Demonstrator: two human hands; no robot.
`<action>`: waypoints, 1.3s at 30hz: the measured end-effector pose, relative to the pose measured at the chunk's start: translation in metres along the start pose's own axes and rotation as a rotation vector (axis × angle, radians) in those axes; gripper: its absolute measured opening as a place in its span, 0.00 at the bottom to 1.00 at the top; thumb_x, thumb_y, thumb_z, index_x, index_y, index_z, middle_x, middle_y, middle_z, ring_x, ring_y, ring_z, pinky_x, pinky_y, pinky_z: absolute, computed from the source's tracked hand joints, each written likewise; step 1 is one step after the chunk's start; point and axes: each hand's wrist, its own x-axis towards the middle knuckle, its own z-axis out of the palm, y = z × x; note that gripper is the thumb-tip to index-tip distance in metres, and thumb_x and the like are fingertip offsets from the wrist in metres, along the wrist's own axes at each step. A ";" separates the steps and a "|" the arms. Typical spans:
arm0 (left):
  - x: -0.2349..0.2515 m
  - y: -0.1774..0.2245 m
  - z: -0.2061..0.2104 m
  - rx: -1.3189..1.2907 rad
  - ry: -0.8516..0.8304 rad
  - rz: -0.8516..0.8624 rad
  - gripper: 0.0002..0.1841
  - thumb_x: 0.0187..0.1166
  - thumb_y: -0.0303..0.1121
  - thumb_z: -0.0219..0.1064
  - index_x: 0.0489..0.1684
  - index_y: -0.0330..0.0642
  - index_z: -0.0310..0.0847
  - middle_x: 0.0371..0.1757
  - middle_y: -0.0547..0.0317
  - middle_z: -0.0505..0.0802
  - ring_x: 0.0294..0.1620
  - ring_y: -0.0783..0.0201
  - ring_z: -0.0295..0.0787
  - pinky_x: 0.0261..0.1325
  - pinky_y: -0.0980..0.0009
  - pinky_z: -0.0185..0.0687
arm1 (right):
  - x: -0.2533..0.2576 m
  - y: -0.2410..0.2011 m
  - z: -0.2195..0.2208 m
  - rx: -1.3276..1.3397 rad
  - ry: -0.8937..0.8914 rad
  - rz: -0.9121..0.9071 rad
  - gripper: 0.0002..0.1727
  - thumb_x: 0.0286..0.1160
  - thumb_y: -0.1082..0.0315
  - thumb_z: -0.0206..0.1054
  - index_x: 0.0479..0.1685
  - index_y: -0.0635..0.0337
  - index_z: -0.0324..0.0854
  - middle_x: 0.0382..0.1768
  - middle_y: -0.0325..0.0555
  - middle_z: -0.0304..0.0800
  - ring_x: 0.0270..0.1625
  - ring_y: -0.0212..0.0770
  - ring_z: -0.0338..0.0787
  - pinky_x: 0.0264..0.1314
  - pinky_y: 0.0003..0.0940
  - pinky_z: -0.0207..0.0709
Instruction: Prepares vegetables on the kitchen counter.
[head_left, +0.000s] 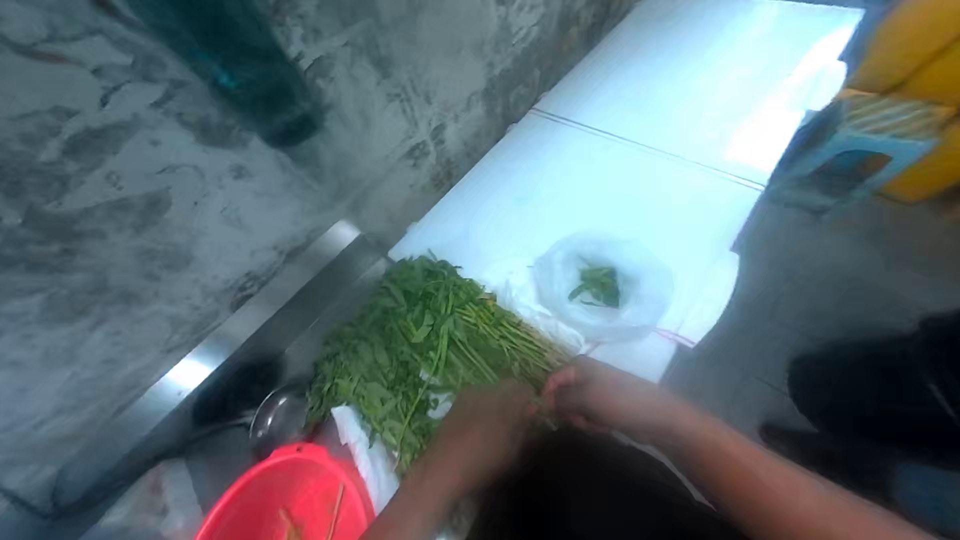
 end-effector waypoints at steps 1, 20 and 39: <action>0.014 0.005 -0.001 -0.146 -0.013 -0.055 0.22 0.93 0.44 0.45 0.51 0.41 0.85 0.43 0.50 0.93 0.44 0.52 0.93 0.48 0.50 0.89 | -0.007 0.010 -0.002 -0.155 0.134 -0.192 0.13 0.85 0.60 0.60 0.43 0.55 0.88 0.22 0.35 0.80 0.21 0.29 0.75 0.24 0.27 0.69; 0.145 0.004 -0.007 -0.781 0.357 -0.204 0.24 0.88 0.43 0.61 0.80 0.45 0.75 0.72 0.58 0.87 0.72 0.63 0.84 0.74 0.58 0.81 | -0.021 0.078 -0.051 -0.216 0.952 -0.746 0.14 0.84 0.57 0.61 0.44 0.53 0.90 0.42 0.34 0.91 0.42 0.26 0.89 0.44 0.26 0.88; -0.234 -0.083 0.060 -1.537 1.312 -0.543 0.18 0.88 0.48 0.57 0.47 0.45 0.87 0.26 0.63 0.87 0.19 0.74 0.79 0.21 0.79 0.78 | 0.131 -0.005 -0.066 -0.843 0.911 0.053 0.25 0.89 0.60 0.58 0.70 0.75 0.75 0.58 0.77 0.85 0.63 0.75 0.85 0.66 0.74 0.74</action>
